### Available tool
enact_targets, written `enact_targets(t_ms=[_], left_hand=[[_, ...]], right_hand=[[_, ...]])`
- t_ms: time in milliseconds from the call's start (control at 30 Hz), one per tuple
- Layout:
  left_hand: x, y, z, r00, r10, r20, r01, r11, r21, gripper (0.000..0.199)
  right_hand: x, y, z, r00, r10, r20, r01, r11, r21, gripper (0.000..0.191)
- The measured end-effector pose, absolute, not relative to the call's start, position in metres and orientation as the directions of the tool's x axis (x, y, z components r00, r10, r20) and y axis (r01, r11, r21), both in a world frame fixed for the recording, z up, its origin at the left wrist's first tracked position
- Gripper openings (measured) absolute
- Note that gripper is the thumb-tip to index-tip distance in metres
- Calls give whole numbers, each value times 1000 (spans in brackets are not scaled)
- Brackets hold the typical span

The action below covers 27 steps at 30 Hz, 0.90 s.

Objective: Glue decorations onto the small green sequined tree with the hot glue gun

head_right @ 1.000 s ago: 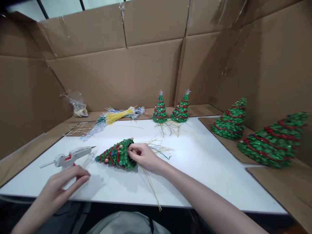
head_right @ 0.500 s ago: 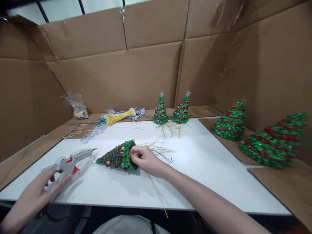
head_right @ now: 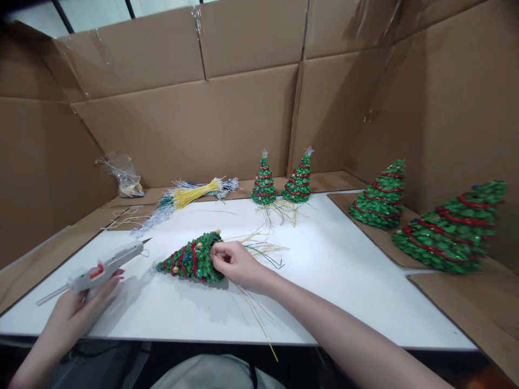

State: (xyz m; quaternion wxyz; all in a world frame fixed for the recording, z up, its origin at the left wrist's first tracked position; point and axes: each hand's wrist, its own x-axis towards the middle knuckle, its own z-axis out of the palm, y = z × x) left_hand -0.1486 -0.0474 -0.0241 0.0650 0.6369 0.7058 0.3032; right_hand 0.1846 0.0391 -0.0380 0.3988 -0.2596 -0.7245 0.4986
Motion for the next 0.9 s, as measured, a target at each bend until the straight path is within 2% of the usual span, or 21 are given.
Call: enact_targets(t_ms=[100, 167, 267, 433, 533, 900], left_hand=[[-134, -58, -14, -115, 951, 288, 756, -104, 647, 44], [-121, -65, -4, -42, 955, 293, 715, -176, 677, 36], [-102, -72, 4, 62, 954, 292, 729, -243, 640, 35], [-86, -73, 1, 98, 961, 257, 753, -241, 613, 37], [-76, -72, 3, 209, 956, 208, 716, -294, 633, 27], [-67, -68, 7, 225, 947, 229, 741, -319, 591, 17]], right_hand=[[184, 40, -41, -548, 774, 318, -39, 356, -934, 19], [184, 41, -42, -546, 778, 312, -45, 344, -938, 19], [184, 41, -43, -545, 780, 308, -43, 340, -939, 18], [185, 40, -42, -538, 788, 298, -32, 334, -942, 16], [185, 40, -42, -539, 784, 307, -33, 345, -938, 17], [186, 40, -42, -534, 782, 322, -15, 371, -928, 16]])
